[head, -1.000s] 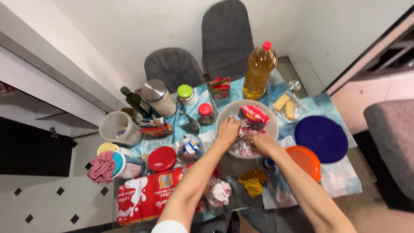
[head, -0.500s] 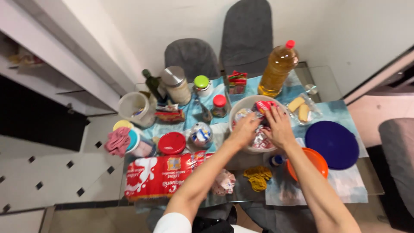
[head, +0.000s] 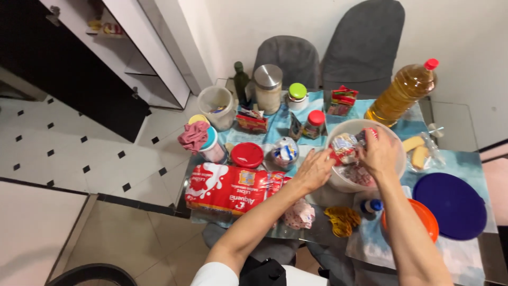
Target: Organizing various food items and containers on a table and putting them into a cupboard
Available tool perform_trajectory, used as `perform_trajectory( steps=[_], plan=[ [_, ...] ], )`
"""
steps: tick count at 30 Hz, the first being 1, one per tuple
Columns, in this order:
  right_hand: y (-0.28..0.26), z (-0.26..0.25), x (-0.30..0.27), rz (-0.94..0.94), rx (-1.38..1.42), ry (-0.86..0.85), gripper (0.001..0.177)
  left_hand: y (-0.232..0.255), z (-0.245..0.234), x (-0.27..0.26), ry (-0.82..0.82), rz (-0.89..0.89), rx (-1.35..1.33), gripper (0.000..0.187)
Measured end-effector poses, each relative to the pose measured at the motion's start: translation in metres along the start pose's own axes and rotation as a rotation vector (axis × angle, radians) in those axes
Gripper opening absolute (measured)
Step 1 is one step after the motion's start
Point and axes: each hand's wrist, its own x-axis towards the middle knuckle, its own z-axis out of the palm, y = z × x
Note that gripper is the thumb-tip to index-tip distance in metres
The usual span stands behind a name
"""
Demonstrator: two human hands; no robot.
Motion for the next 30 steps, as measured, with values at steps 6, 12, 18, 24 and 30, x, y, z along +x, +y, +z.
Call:
perform_trajectory(
  steps=[6, 12, 18, 24, 30],
  plan=[
    [-0.130, -0.038, 0.030, -0.131, 0.643, -0.001, 0.060, -0.080, -0.053, -0.047, 0.094, -0.317, 0.043, 0.025],
    [-0.223, 0.011, 0.012, -0.094, 0.713, -0.294, 0.061, -0.142, -0.102, -0.112, -0.158, -0.651, -0.169, 0.026],
    [-0.262, 0.026, -0.008, -0.014, 0.579, -0.422, 0.114, -0.190, -0.060, -0.175, -0.124, -0.560, -0.205, 0.026],
    [-0.289, 0.024, 0.001, 0.186, 0.386, -0.511, 0.071, -0.200, -0.092, -0.104, -0.013, -0.619, -0.262, 0.051],
    [-0.291, 0.022, -0.003, 0.207, 0.370, -0.520, 0.056, -0.249, -0.067, -0.035, -0.073, -0.564, -0.184, 0.052]
  ],
)
